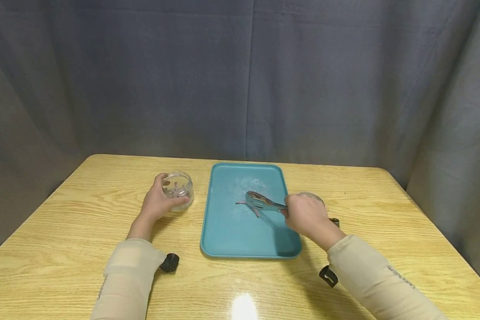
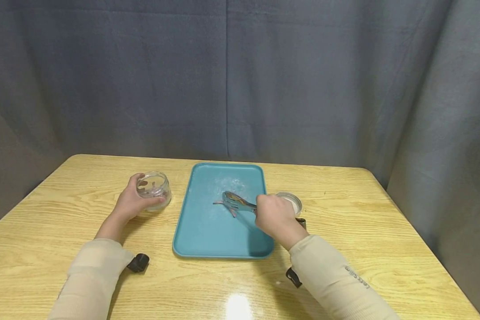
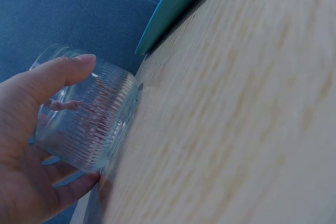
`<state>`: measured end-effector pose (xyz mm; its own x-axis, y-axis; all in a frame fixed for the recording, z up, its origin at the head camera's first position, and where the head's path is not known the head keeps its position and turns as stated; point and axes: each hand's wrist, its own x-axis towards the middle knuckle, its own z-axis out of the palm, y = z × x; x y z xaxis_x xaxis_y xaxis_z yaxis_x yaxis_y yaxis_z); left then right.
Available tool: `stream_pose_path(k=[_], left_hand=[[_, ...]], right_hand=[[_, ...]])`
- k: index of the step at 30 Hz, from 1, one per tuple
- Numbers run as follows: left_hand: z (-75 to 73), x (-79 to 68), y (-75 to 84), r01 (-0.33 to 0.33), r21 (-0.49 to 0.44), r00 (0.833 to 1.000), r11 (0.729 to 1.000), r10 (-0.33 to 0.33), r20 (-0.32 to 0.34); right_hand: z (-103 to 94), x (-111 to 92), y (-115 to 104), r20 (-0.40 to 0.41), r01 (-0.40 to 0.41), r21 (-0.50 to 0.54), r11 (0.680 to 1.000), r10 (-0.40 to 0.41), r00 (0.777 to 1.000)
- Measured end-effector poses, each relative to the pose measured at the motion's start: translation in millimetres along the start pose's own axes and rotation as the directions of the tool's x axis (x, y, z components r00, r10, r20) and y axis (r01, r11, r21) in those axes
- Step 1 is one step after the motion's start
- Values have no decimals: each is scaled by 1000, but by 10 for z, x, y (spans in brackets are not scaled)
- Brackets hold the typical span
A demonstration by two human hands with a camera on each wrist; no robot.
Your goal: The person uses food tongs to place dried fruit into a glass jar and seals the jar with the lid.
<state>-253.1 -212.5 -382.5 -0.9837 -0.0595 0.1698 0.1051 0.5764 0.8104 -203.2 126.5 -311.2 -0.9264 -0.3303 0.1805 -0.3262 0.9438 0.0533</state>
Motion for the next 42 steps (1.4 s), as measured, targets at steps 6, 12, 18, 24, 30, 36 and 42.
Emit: stream_pose_path(k=[6,12,18,24,30,36,42], left_hand=[[8,3,-4,3,4,1000,1000,-3,2],[3,5,-1,0,-1,1000,1000,0,-3],[-1,2,0,3,-8,1000,1000,-3,-2],[3,2,0,13,-6,1000,1000,-13,4],[5,-2,13,13,-6,1000,1000,-12,6],[3,0,11,9,-5,1000,1000,-9,3],[4,1,8,4,0,1000,1000,-4,-1]], right_hand=[[-9,5,12,13,-18,48,999,18,1000],[-50,24,29,16,-44,116,992,42,999],[-120,48,32,-25,-40,140,989,44,999],[-242,111,11,-72,-44,158,986,56,996],[-384,178,-33,-86,-54,167,985,69,994],[-525,266,-102,-123,-58,169,984,79,989],[-658,364,-226,-145,-39,175,984,65,987]])
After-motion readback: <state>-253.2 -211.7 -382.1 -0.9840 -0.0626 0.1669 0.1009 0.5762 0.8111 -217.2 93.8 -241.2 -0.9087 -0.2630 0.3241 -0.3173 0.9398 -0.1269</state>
